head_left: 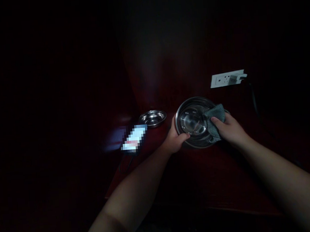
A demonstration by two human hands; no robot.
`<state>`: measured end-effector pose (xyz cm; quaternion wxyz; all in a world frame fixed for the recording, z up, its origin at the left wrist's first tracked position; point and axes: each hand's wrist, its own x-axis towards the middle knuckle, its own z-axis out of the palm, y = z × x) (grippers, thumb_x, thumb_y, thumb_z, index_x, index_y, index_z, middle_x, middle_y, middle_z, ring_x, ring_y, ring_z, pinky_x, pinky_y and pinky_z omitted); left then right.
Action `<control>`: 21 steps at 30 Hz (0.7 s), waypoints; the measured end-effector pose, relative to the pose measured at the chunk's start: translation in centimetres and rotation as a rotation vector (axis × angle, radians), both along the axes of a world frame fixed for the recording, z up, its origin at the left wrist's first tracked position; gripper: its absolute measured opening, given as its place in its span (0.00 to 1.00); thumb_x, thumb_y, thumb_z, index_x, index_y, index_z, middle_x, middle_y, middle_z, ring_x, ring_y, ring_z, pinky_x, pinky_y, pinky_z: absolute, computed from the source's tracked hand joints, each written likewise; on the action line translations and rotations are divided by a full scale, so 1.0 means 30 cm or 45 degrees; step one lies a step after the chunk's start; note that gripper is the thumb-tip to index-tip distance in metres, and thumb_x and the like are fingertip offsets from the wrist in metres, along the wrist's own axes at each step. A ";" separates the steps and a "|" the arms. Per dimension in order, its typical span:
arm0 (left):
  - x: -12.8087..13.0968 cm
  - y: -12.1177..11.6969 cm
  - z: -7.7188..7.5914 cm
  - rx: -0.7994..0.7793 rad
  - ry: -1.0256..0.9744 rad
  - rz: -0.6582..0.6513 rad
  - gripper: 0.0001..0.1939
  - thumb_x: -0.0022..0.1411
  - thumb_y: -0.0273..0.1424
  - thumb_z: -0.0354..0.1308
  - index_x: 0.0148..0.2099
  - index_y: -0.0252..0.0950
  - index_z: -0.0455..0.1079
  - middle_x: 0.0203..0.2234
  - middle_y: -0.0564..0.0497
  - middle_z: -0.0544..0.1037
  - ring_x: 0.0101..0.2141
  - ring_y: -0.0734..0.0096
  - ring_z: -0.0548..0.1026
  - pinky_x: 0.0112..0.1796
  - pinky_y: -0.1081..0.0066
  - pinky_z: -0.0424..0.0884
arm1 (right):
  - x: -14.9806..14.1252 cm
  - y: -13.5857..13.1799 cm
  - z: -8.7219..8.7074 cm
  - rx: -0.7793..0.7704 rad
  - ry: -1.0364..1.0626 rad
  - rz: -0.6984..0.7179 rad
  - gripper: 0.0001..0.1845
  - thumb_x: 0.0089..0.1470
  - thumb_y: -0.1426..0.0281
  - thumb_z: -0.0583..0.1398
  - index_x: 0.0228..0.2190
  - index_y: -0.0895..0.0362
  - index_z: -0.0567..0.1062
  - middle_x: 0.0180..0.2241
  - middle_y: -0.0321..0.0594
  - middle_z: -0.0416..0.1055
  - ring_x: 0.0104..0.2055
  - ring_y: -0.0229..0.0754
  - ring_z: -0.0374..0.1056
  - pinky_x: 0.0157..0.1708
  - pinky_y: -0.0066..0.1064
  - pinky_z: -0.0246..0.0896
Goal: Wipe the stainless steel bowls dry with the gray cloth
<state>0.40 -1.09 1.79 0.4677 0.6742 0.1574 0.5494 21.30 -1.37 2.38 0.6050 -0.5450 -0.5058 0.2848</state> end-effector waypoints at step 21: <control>0.016 -0.022 -0.005 -0.069 0.026 0.013 0.46 0.47 0.27 0.61 0.64 0.38 0.41 0.57 0.42 0.61 0.57 0.52 0.59 0.59 0.51 0.49 | -0.022 -0.015 -0.002 -0.114 0.043 0.016 0.11 0.48 0.63 0.60 0.35 0.55 0.72 0.29 0.39 0.74 0.28 0.43 0.72 0.27 0.34 0.70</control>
